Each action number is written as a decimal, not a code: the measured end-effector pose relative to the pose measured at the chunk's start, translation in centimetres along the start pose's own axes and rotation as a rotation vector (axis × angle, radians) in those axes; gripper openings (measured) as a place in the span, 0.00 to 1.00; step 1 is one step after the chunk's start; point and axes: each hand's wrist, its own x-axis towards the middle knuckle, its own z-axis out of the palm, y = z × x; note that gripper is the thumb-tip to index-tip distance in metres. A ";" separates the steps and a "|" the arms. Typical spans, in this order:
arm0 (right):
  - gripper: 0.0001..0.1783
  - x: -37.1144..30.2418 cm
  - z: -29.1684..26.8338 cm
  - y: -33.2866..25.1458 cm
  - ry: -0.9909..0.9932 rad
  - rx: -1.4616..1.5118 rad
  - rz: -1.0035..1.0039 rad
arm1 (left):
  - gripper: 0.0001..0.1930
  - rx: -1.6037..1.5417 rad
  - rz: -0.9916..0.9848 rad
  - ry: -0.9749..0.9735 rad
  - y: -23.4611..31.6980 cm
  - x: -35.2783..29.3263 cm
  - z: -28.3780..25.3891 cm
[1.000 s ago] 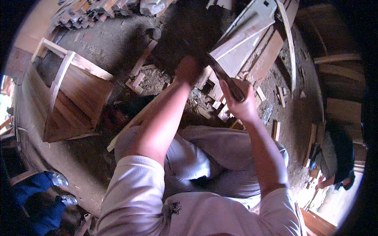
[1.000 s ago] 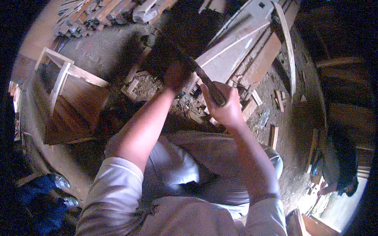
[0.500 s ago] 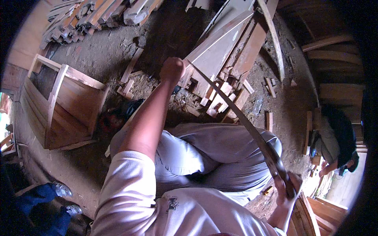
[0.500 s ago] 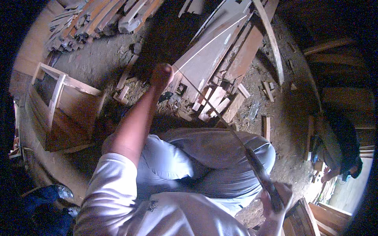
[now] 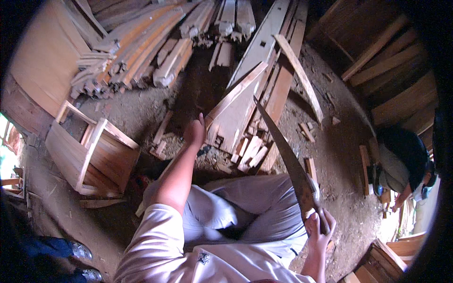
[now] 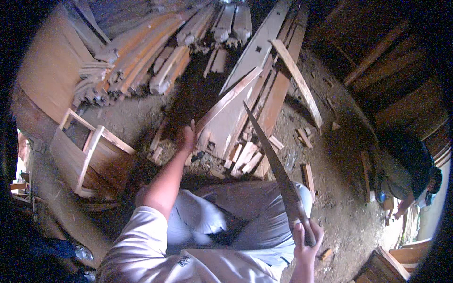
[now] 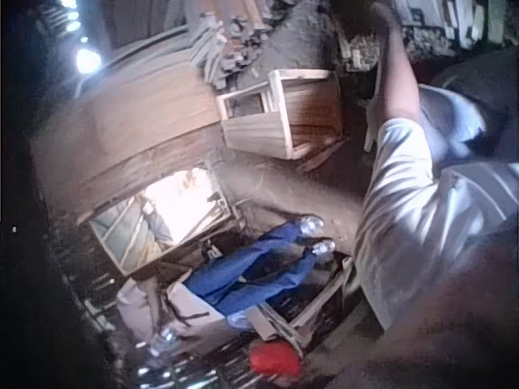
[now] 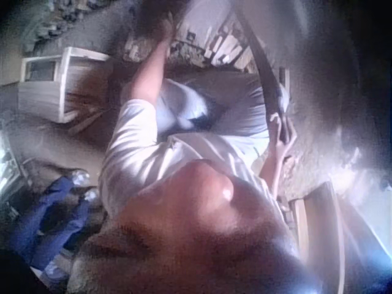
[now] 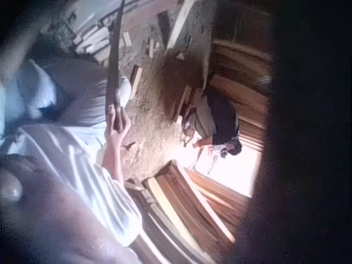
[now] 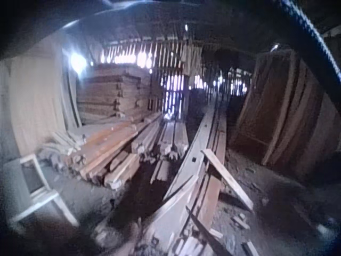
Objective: The person uses a hand saw to cut a small wooden plank into several smaller pieces. They then pick up and inspect the cut pieces, arranging them on the floor.
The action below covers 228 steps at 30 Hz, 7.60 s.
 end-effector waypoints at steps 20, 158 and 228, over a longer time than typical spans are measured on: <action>0.33 6.8 24.9 -6.7 -0.485 -0.089 -0.387 | 0.17 -0.335 0.456 -0.096 -1.6 -0.2 -3.3; 0.26 20.9 29.2 -7.6 -0.867 0.657 0.183 | 0.22 -1.436 0.030 -0.807 10.3 -2.5 -9.6; 0.23 33.7 16.0 -6.0 -0.303 0.813 -0.020 | 0.11 0.303 -0.150 -1.021 -21.0 5.2 -9.2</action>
